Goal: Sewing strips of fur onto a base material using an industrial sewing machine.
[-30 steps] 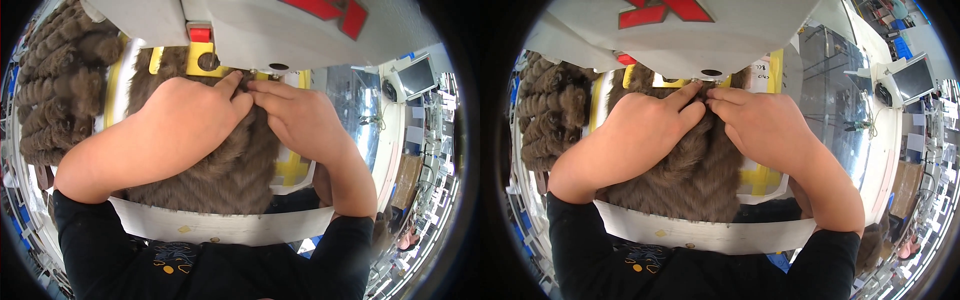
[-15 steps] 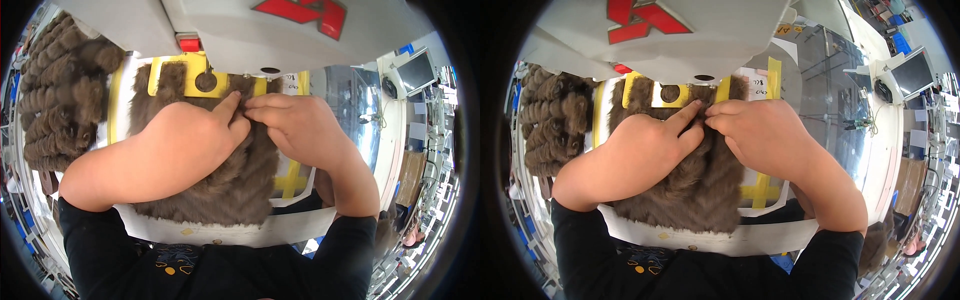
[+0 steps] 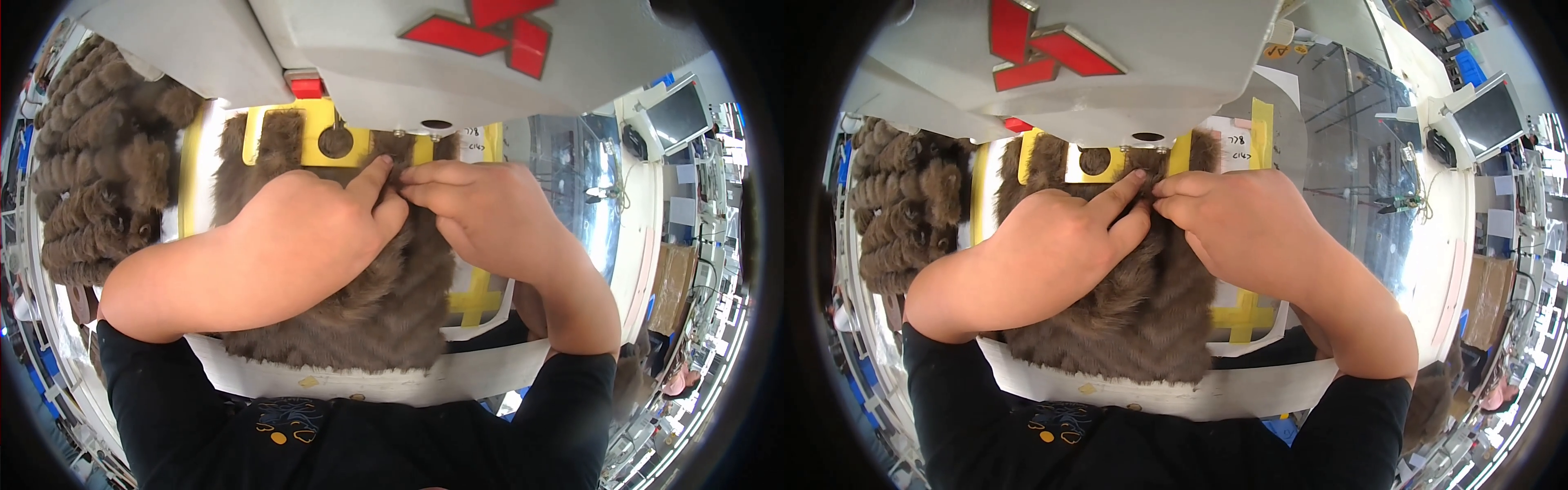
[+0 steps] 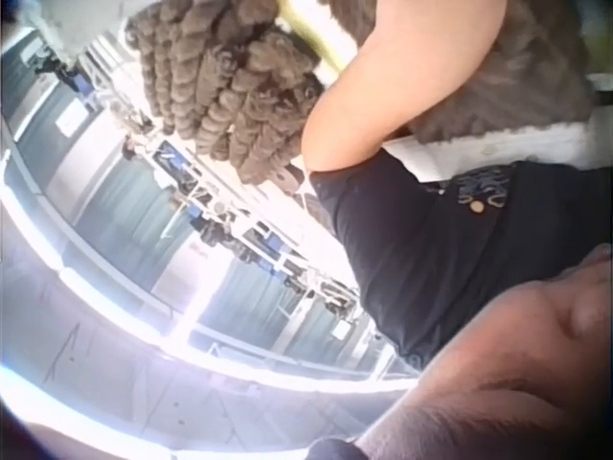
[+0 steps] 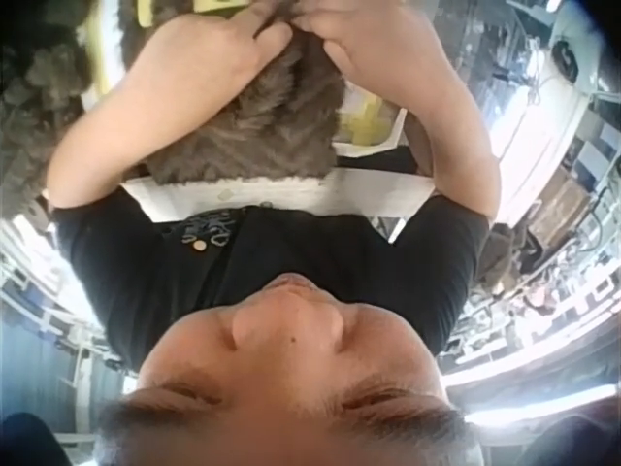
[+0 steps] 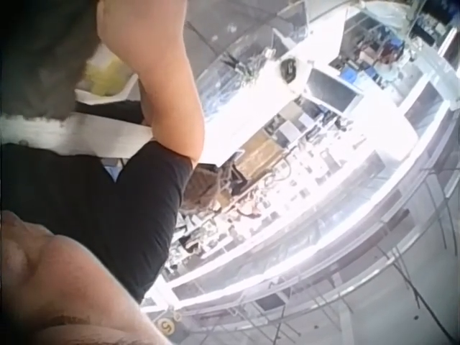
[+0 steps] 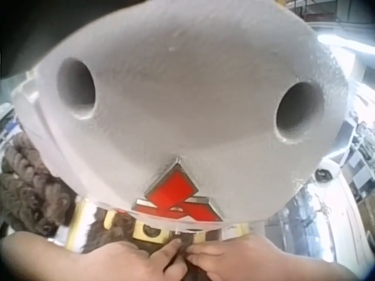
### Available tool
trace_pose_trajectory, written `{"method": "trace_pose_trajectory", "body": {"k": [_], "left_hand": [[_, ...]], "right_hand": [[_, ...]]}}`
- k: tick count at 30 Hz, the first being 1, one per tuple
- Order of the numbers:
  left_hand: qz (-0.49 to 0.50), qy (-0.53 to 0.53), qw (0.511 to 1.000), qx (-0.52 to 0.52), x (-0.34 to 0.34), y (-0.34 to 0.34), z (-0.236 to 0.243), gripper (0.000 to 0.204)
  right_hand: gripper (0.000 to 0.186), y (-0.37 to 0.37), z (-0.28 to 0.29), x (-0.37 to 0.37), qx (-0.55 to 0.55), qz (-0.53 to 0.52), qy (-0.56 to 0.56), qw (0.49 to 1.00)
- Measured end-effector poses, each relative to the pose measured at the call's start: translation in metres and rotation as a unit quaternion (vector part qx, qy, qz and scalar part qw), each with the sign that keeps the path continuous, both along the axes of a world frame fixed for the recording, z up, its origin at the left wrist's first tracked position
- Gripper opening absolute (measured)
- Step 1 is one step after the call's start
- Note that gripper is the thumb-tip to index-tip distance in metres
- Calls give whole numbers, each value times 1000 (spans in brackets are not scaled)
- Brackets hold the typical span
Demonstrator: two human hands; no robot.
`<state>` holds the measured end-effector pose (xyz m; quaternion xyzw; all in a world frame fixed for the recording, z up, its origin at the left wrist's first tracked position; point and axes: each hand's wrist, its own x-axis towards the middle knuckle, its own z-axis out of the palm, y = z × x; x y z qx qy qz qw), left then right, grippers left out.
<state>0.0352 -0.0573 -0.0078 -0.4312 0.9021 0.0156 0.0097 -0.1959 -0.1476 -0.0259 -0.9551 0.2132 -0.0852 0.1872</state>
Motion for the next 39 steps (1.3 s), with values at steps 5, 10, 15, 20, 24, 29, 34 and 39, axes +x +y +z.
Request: {"method": "trace_pose_trajectory", "body": {"k": [5,10,15,20,24,29,34,39], "left_hand": [[-3,-17,1000,-5,-1,0,1,36],[-14,-18,1000,-18,2,2,0,36],[-16,6,999,-28,6,2,-3,38],[-35,12,999,-16,0,5,-7,61],[-12,92,995,-46,-13,16,-13,44],[-77,180,978,75,-20,22,-9,30],[-156,242,957,-15,-30,20,-36,28],[-193,274,941,-49,-31,20,-40,29]], "right_hand": [[24,0,3,0,2,-1,14,1000],[27,1,3,3,1,8,12,1000],[27,7,5,3,-9,0,9,1000],[26,9,13,-4,-11,-31,61,998],[26,13,16,-22,-2,-70,58,996],[31,38,5,-60,13,-174,22,984],[48,67,-4,-86,266,-440,-242,823],[46,66,-13,-101,494,-447,-396,632]]}}
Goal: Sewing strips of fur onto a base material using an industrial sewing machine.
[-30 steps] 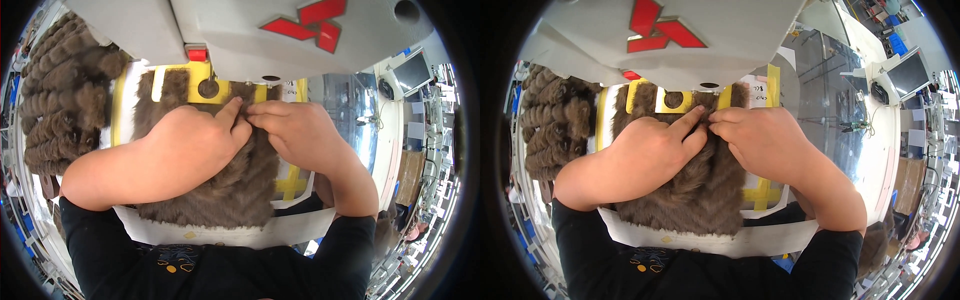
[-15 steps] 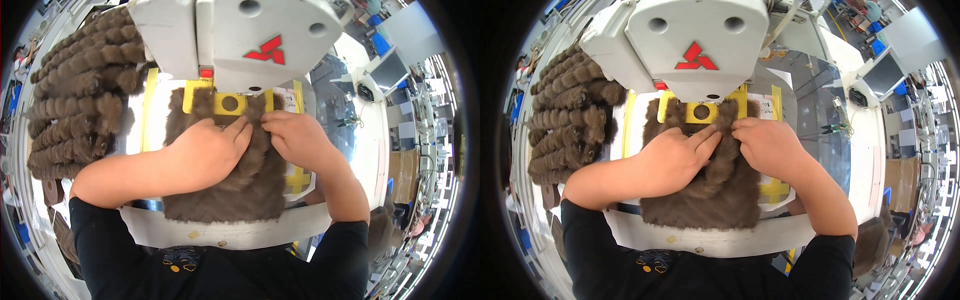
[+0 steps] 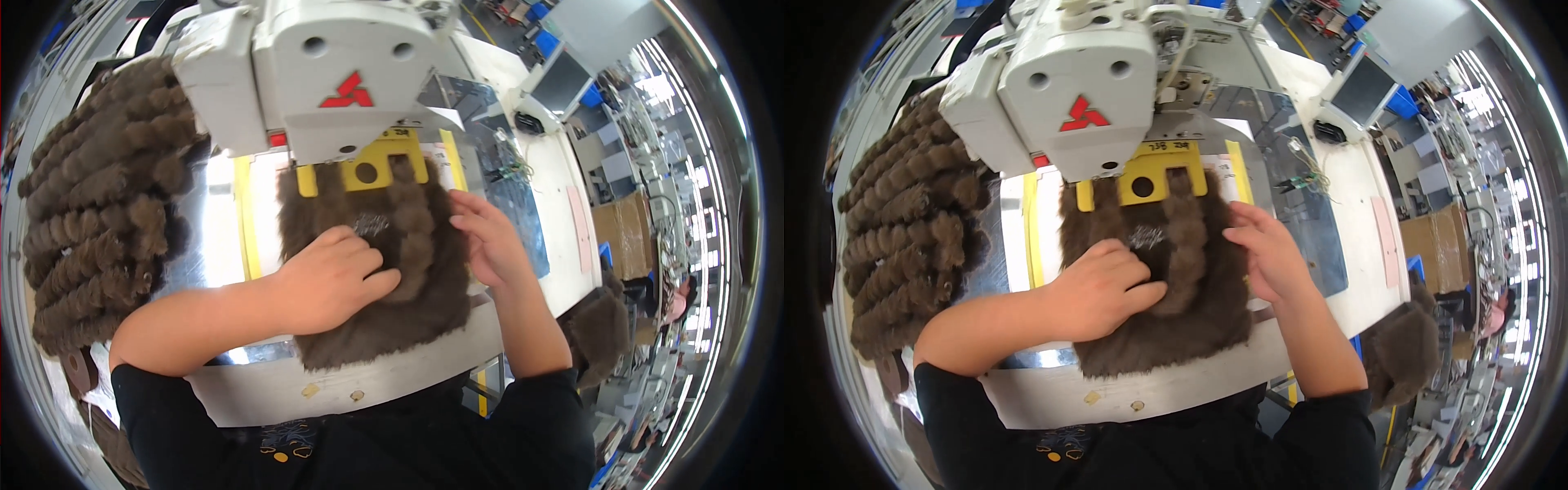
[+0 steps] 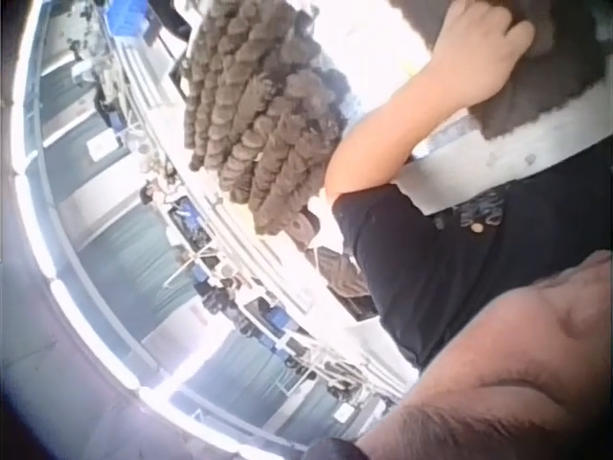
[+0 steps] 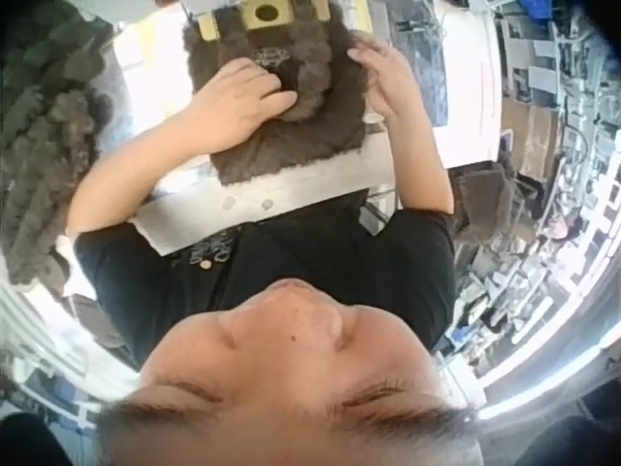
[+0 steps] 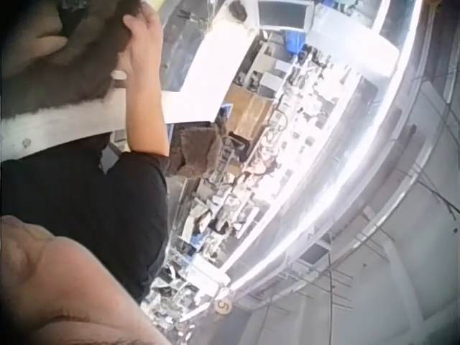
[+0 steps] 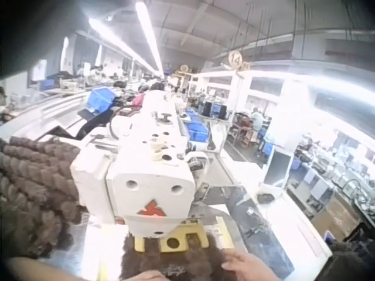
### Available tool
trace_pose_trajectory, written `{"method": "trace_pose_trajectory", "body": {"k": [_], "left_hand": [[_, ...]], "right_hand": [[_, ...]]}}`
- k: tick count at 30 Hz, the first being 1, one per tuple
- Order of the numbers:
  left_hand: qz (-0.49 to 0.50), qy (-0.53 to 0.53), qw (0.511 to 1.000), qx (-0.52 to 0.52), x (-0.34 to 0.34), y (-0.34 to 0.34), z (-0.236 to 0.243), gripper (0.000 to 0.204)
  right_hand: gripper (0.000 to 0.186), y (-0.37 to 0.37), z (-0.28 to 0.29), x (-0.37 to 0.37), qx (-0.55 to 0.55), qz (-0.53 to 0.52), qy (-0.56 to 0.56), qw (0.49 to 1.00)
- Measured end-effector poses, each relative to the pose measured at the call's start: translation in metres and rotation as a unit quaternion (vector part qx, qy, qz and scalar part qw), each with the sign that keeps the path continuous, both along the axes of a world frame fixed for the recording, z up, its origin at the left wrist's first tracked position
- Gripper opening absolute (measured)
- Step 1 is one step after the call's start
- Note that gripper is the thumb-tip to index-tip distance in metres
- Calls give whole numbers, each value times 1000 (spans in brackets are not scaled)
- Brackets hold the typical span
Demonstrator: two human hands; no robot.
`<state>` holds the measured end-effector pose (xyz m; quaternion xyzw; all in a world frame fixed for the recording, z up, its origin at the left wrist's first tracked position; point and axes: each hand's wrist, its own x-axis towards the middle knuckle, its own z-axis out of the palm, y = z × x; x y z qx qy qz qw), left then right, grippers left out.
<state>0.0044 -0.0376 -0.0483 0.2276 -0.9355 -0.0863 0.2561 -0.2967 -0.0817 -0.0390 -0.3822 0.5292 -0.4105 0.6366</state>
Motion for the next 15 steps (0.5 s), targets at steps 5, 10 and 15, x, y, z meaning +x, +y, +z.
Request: {"method": "trace_pose_trajectory", "body": {"k": [5,10,15], "left_hand": [[-147,-31,989,15,-6,22,12,34],[-199,-65,978,-5,-7,22,20,37],[-154,9,988,-23,-14,22,24,53]], "right_hand": [[33,16,19,20,123,63,-62,989],[25,46,13,8,-5,90,8,996],[26,74,41,-9,-147,80,195,967]]}}
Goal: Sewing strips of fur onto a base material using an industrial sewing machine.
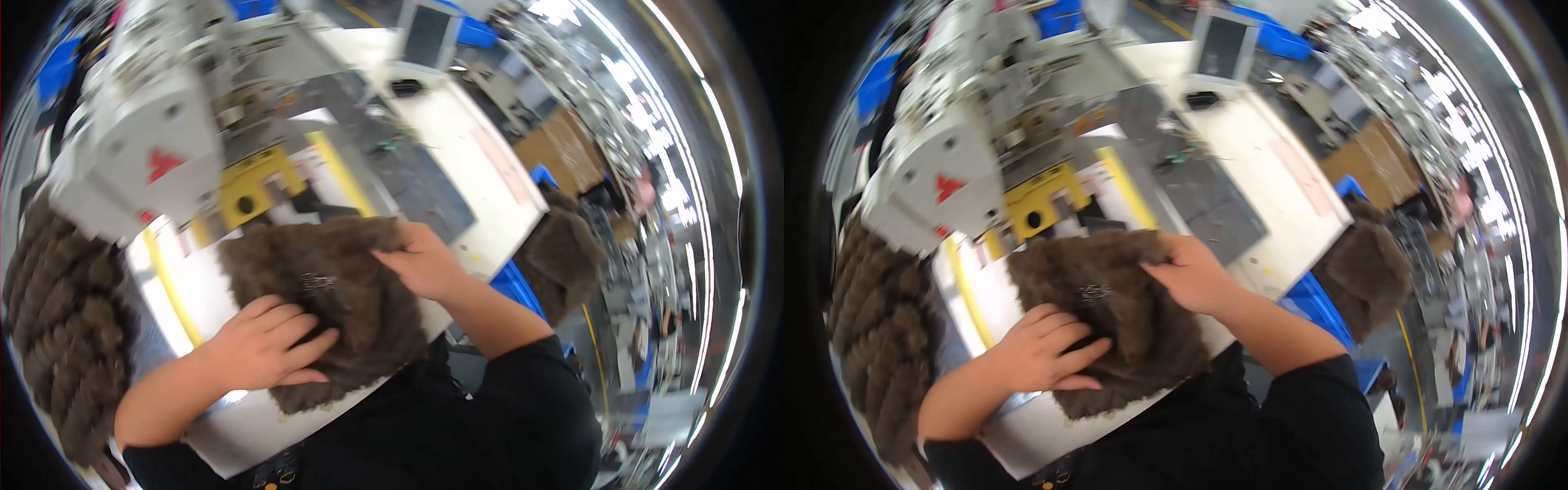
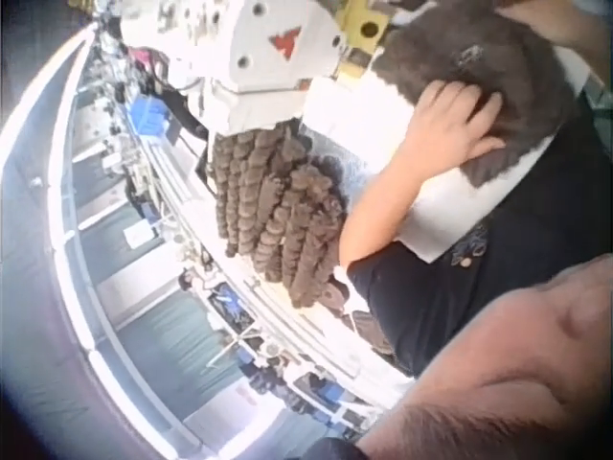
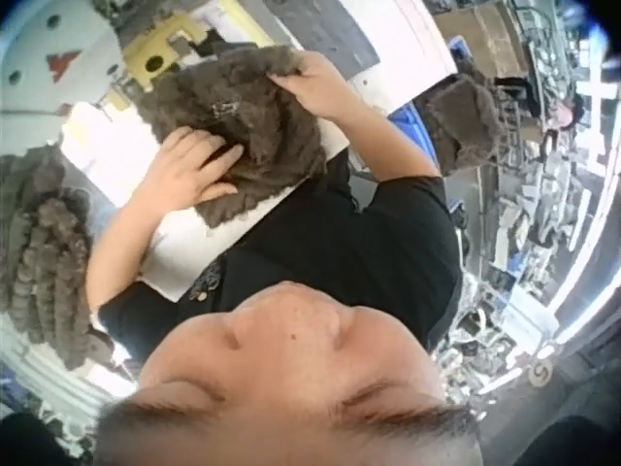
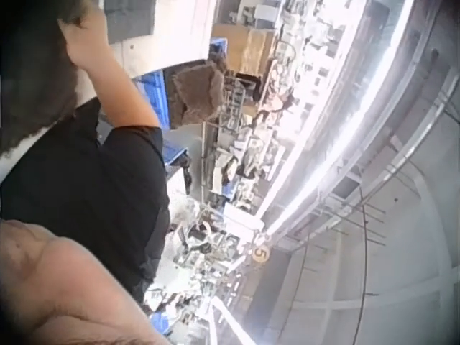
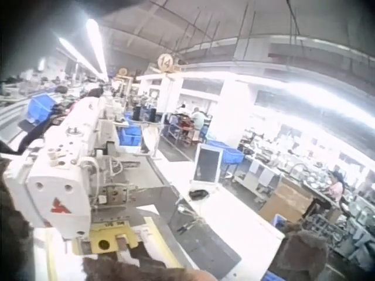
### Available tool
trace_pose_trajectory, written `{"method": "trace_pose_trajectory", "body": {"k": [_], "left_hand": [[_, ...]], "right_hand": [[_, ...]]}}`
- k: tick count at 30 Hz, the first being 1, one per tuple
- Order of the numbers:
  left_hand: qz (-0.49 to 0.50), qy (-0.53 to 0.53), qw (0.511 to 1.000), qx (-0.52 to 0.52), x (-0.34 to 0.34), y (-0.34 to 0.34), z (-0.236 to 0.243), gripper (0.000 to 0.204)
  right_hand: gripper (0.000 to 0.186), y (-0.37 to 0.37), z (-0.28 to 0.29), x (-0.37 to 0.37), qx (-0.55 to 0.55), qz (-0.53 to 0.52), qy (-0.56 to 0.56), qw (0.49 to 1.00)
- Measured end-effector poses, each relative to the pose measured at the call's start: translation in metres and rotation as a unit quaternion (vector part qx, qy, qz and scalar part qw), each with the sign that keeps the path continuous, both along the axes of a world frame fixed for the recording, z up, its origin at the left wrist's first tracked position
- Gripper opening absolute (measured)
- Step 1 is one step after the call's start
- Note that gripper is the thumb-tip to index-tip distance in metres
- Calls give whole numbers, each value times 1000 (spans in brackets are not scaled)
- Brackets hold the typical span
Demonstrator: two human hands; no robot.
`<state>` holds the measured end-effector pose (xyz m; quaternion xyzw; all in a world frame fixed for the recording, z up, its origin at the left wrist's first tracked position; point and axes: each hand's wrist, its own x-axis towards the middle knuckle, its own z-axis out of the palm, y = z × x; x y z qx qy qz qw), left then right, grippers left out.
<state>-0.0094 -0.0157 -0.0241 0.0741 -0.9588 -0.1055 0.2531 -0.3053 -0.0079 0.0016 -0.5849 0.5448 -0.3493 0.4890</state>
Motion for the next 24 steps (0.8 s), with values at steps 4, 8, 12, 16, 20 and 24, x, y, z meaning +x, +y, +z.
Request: {"method": "trace_pose_trajectory", "body": {"k": [4,8,12,16,20,24], "left_hand": [[27,12,999,-14,6,2,-3,53],[86,-11,996,-12,5,-3,-14,54],[114,-18,993,0,4,-8,-22,57],[137,-36,990,25,1,-8,-19,57],[141,-42,988,43,4,-10,-22,56],[157,-51,984,66,5,-7,-23,55]], "right_hand": [[28,10,13,-29,-71,-72,79,992],[24,26,52,-89,-177,-219,136,950],[27,54,97,-177,-203,-348,-20,915],[26,98,133,-273,-272,-449,8,851],[31,137,145,-334,-309,-511,11,802],[27,134,133,-309,-316,-487,29,814]]}}
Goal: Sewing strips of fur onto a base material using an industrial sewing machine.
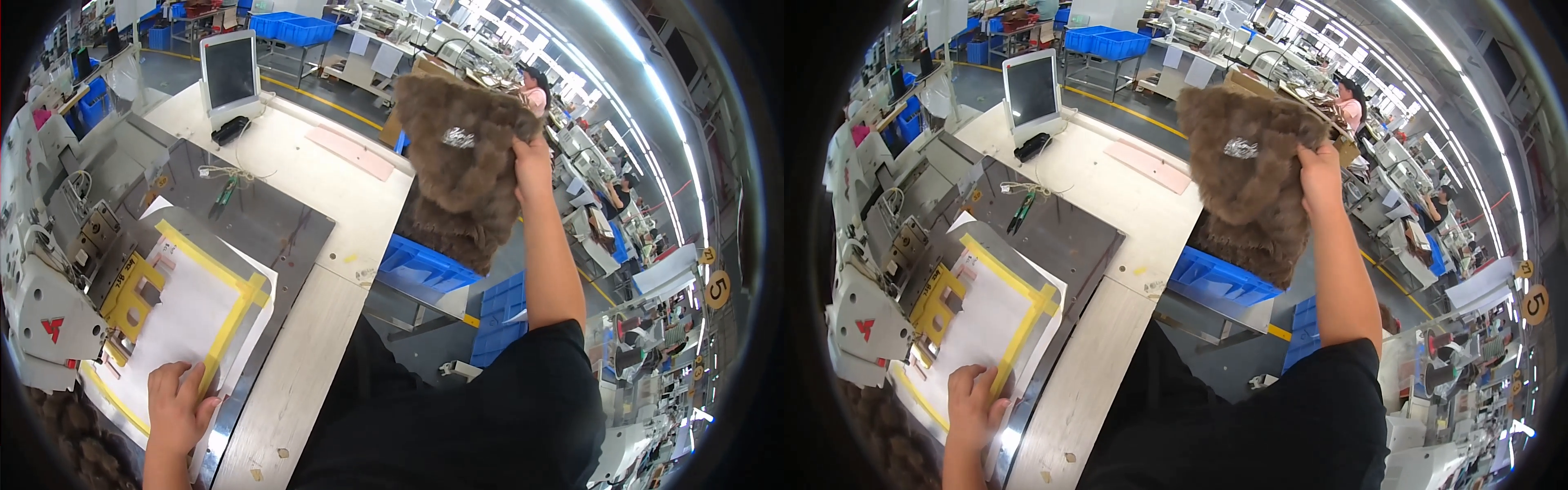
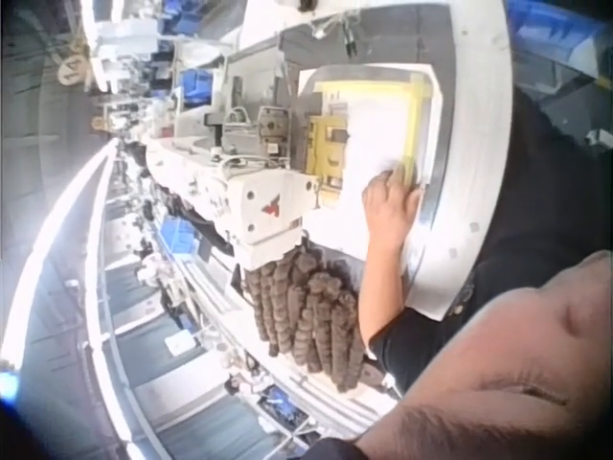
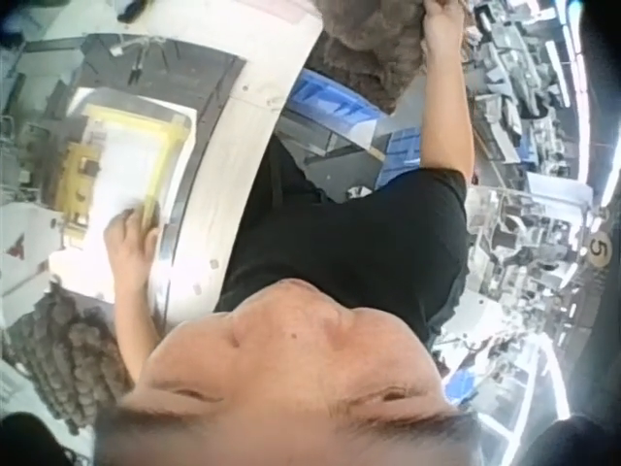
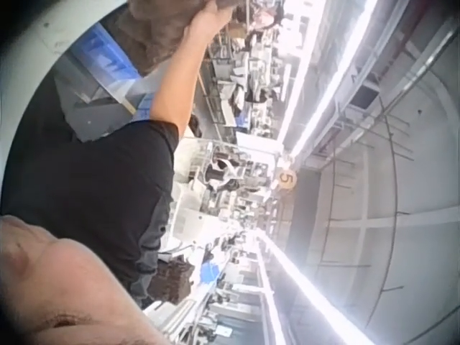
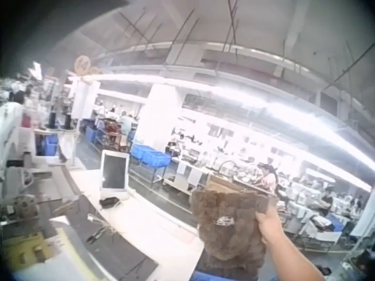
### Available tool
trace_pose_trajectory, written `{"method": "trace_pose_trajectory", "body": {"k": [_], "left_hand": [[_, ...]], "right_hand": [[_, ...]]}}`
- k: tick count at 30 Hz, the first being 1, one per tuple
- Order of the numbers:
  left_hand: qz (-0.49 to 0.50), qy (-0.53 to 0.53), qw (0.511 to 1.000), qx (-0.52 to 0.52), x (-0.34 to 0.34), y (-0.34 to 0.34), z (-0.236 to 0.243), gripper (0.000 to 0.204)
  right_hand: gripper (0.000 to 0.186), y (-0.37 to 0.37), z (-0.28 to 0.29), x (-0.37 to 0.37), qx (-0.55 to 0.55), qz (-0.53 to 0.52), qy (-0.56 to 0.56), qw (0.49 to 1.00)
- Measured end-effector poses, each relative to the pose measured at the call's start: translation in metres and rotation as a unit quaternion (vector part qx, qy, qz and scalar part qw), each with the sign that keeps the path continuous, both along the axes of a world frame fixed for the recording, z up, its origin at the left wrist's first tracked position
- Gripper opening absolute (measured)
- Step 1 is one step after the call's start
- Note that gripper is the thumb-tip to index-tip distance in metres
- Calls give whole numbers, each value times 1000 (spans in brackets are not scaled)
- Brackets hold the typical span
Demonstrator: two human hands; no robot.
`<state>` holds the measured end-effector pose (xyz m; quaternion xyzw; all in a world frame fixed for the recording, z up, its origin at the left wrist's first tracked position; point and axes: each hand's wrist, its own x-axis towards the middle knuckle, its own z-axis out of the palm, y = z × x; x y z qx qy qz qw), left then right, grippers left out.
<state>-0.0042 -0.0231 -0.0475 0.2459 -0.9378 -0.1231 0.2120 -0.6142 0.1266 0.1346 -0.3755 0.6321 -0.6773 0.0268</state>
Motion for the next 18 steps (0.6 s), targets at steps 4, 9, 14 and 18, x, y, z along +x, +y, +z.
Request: {"method": "trace_pose_trajectory", "body": {"k": [4,9,14,18], "left_hand": [[8,3,1000,18,-2,0,2,54],[19,-7,1000,11,-1,2,5,54],[17,-21,1000,5,0,-1,6,54],[25,-23,999,16,1,-1,6,55]], "right_hand": [[28,-9,-7,44,30,43,18,998],[29,-21,-9,88,48,100,71,991],[31,-27,-8,107,27,129,121,984],[30,-29,11,96,19,73,74,994]]}}
